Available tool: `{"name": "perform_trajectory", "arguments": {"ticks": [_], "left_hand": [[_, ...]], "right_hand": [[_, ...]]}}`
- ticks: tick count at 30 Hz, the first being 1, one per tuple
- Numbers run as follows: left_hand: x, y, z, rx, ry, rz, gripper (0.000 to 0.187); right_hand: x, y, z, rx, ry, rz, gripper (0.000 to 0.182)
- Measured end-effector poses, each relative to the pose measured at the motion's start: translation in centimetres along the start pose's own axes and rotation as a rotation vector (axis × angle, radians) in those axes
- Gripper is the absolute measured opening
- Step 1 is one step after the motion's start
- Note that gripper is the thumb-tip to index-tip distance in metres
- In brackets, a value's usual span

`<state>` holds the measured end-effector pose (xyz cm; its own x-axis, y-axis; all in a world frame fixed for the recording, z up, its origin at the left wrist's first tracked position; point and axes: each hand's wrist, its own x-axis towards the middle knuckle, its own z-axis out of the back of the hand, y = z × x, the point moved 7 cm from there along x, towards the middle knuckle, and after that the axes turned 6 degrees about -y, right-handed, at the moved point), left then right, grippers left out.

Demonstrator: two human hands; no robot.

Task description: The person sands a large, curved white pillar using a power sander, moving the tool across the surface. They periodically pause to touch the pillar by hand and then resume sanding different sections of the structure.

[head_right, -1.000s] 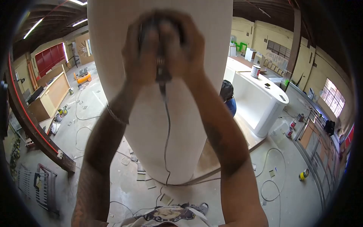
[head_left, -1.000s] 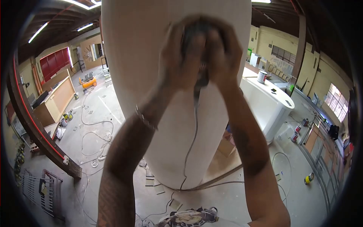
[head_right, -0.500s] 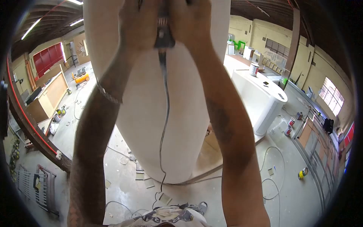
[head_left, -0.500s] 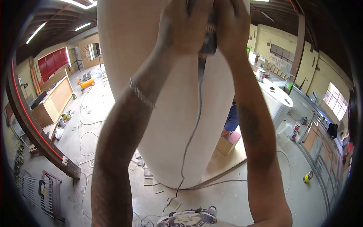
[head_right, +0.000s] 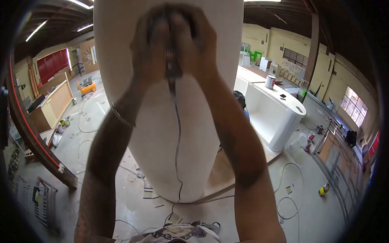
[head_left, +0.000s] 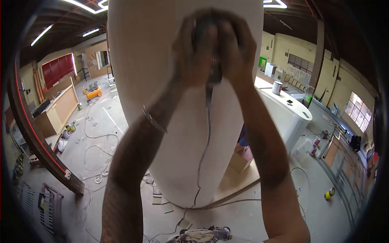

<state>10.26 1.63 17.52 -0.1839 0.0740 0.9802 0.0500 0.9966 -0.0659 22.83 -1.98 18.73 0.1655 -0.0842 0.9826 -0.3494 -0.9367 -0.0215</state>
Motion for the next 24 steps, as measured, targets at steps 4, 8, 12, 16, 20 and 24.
{"name": "perform_trajectory", "arguments": {"ticks": [4,8,12,16,20,24], "left_hand": [[10.1,-0.3,-1.3,-0.013,-0.073,-0.150,0.033],[13.4,-0.6,-1.6,-0.124,0.015,-0.243,0.034],[8.5,-0.1,-0.6,-0.041,-0.038,-0.155,0.035],[-0.7,0.6,1.1,-0.008,0.013,-0.031,0.039],[-3.4,0.5,1.0,-0.070,0.011,-0.150,0.039],[1.8,0.4,-0.7,0.045,0.014,0.098,0.041]], "right_hand": [[9.5,-0.8,-2.7,0.032,-0.023,0.118,0.032],[11.8,-1.4,-3.7,0.134,-0.026,0.091,0.031],[7.3,-0.7,-2.8,0.048,-0.054,0.088,0.031],[-1.3,0.0,-0.7,0.053,-0.006,0.022,0.027],[-4.2,-0.3,0.4,0.103,-0.032,0.077,0.026],[2.3,-0.9,0.9,-0.288,0.018,0.322,0.029]]}}
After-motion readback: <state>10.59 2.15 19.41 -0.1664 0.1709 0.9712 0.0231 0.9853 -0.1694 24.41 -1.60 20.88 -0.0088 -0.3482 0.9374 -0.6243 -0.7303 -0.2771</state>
